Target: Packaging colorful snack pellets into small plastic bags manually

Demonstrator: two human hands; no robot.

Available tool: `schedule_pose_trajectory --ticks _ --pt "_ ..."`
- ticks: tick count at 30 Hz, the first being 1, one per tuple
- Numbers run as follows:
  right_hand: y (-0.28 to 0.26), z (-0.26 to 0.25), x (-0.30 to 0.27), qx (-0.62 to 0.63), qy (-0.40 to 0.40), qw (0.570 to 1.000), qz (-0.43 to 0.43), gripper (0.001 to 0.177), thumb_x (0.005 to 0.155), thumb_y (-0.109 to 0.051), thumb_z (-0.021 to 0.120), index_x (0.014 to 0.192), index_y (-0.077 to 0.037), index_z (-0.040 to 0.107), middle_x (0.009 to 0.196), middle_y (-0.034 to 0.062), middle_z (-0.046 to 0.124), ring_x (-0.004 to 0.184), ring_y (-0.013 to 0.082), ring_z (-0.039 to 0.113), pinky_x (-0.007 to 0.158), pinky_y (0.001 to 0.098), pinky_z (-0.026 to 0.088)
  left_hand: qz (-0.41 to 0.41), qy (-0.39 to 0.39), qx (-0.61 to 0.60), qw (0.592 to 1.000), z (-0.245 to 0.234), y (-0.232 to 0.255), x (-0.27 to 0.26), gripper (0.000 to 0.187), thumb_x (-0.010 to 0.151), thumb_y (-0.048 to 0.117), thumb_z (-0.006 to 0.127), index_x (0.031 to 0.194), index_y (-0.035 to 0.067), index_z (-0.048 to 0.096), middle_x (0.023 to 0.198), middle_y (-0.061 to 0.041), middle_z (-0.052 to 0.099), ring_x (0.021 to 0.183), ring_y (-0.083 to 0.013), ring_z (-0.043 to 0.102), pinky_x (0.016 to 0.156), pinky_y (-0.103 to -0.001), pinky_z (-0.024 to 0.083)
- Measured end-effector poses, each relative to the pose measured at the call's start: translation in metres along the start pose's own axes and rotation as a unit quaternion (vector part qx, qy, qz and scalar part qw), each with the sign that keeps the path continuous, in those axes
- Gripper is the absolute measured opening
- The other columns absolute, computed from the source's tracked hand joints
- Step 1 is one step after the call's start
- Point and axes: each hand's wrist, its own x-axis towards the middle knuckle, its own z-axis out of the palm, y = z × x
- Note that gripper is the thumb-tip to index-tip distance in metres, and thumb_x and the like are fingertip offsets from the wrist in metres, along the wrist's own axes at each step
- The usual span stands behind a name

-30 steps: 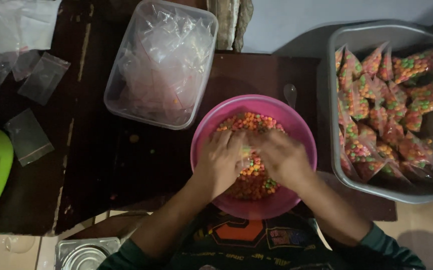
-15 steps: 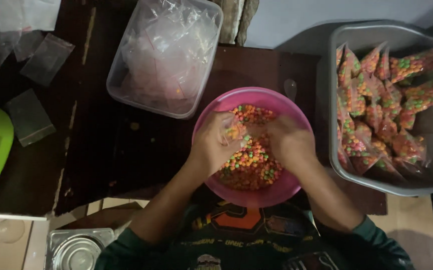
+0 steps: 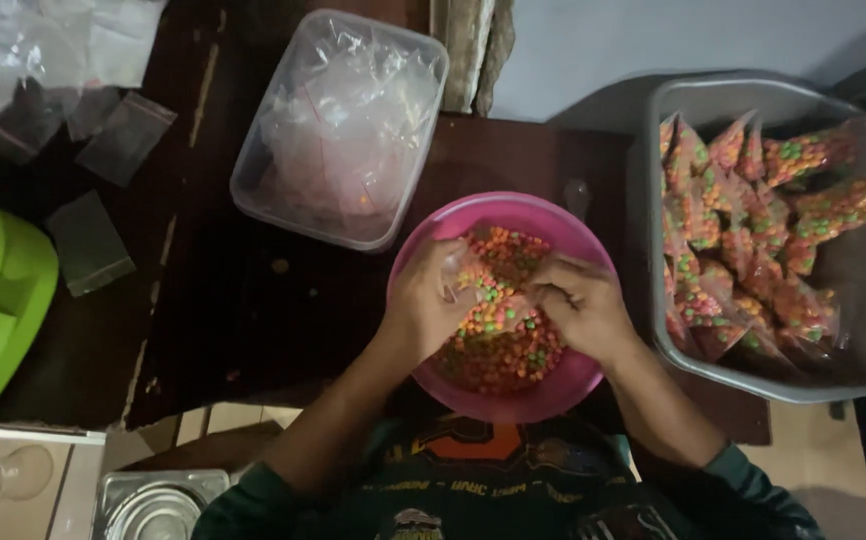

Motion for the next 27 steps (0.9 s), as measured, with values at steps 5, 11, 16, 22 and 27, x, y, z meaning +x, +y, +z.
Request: schedule_pose_trajectory --ticks 5,11,16,22,27 --pt "0.001 -0.007 -0.002 -0.011 0.113 0.993 -0.036 0.022 0.088 0.009 0.057 0.083 -0.005 0.073 0.07 0.0087 0.07 0.063 0.0277 0.065 0.062 0.0386 0.056 0.044 0.031 0.085 0.995 0.009 -0.009 -0.005 0.057 0.068 0.031 0.086 0.121 0.025 0.066 0.103 -0.005 0.067 0.096 -0.0286 0.071 0.083 -0.039 0.057" --pt "-0.006 0.001 -0.003 -0.093 0.141 0.984 -0.064 0.016 0.089 0.002 0.062 0.086 -0.006 0.076 0.071 0.0088 0.065 0.064 0.0296 0.063 0.059 0.039 0.053 0.079 -0.032 0.181 0.98 0.011 -0.003 -0.005 0.069 0.059 0.035 0.089 0.121 0.028 0.061 0.103 -0.003 0.064 0.093 -0.0284 0.07 0.082 -0.041 0.058" --pt "-0.017 0.017 -0.005 -0.284 0.048 0.935 -0.209 0.02 0.093 -0.005 0.06 0.095 -0.013 0.077 0.089 0.0056 0.068 0.075 0.0289 0.069 0.071 0.0394 0.059 0.157 -0.071 0.205 0.963 0.015 -0.007 -0.007 0.071 0.058 0.037 0.094 0.118 0.02 0.062 0.099 -0.007 0.065 0.092 -0.0302 0.071 0.084 -0.041 0.055" --pt "-0.012 0.003 0.0 -0.25 0.085 0.949 -0.174 0.013 0.094 -0.006 0.061 0.086 -0.011 0.07 0.075 0.006 0.056 0.065 0.0308 0.061 0.057 0.0405 0.053 0.209 -0.018 0.165 0.964 0.007 0.002 -0.002 0.047 0.077 0.03 0.083 0.118 0.016 0.065 0.095 -0.011 0.066 0.09 -0.0314 0.068 0.087 -0.041 0.052" --pt "0.047 0.012 -0.019 -0.475 0.053 0.873 -0.095 0.022 0.096 -0.011 0.061 0.076 -0.019 0.06 0.068 -0.0011 0.05 0.058 0.0185 0.053 0.051 0.0345 0.039 -0.015 -0.045 0.035 0.998 0.01 0.021 0.0 0.06 0.076 0.027 0.083 0.13 0.018 0.059 0.107 -0.018 0.062 0.105 -0.0419 0.064 0.087 -0.048 0.053"
